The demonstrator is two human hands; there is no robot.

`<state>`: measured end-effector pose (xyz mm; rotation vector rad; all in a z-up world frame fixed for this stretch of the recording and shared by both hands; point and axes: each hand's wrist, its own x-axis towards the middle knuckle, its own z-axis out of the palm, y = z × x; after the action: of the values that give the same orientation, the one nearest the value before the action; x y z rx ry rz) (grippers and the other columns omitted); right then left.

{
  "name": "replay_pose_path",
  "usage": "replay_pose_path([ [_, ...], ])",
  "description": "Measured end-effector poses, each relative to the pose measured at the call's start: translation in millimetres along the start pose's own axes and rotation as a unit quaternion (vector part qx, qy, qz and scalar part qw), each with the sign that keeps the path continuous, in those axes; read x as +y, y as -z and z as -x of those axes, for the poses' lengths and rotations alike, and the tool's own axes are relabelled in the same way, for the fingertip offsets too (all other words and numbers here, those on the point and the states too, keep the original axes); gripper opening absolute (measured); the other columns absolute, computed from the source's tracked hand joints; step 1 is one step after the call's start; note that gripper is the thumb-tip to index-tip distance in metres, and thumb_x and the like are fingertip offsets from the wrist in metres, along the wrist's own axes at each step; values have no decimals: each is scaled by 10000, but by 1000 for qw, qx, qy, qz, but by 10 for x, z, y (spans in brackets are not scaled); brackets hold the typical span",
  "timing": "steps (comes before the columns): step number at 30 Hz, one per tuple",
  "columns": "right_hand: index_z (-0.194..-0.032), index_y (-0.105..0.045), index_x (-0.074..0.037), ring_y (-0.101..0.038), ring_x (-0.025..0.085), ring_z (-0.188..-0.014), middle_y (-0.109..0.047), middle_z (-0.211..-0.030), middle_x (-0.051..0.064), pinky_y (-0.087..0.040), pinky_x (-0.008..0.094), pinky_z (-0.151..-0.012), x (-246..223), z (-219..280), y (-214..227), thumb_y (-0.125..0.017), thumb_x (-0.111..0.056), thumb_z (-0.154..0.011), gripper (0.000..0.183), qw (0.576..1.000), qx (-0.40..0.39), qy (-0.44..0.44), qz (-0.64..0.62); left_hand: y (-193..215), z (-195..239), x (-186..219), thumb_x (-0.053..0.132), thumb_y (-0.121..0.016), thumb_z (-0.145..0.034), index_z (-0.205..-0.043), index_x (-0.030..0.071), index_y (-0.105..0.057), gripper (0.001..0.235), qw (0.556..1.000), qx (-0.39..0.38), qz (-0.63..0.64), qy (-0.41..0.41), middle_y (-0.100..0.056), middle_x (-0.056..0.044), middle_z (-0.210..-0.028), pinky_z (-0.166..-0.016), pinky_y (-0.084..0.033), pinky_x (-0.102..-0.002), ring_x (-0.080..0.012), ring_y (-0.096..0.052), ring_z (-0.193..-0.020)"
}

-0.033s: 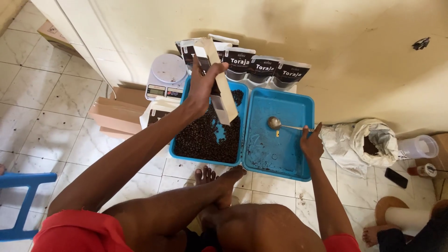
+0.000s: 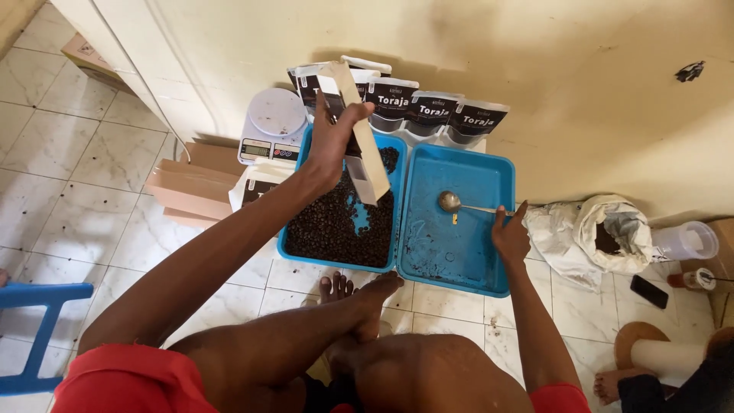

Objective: Filling pre-labeled coffee bags with roasted beans using a spoon and weighing them on a digital scale for accuracy.

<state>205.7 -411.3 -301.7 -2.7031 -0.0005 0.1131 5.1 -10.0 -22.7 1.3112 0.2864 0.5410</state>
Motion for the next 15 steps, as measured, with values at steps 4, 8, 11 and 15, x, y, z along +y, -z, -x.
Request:
replay_pose_path([
  [4,-1816,-210,-62,-703,673,-1183,-726,-1196,462,-529,782,-973,11,52,31,-268,-730,-1219,897,1000,-2,12,12,-121,75,158,489,-933,-822,-1546,23,-189,1138,998,7,-32,-49,-495,-86,-1095,-953,-475,-443,-192,-616,-1044],
  [8,-1829,-124,-106,-731,619,-1129,-739,-1249,402,-553,709,-946,-57,139,108,-237,-724,-1183,902,999,0,20,34,-176,99,275,426,-914,-763,-1402,39,-298,969,994,25,-59,-93,-527,-98,-1076,-932,-559,-419,-218,-635,-1011],
  [11,-1831,8,-170,-758,550,-1094,-732,-1394,284,-577,629,-914,-77,133,150,-162,-752,-1108,944,999,-7,28,40,-114,-7,278,505,-879,-638,-1420,45,-242,1109,994,60,-68,-59,-539,-151,-1185,-952,-660,-433,-296,-698,-1082],
  [15,-1832,105,-200,-751,486,-898,-770,-1112,287,-580,554,-777,-47,155,266,-234,-707,-1196,881,998,56,-19,7,-28,-28,520,548,-805,-646,-1451,46,-332,1060,993,99,-45,50,-582,-93,-1171,-962,-601,-373,-215,-674,-1082],
])
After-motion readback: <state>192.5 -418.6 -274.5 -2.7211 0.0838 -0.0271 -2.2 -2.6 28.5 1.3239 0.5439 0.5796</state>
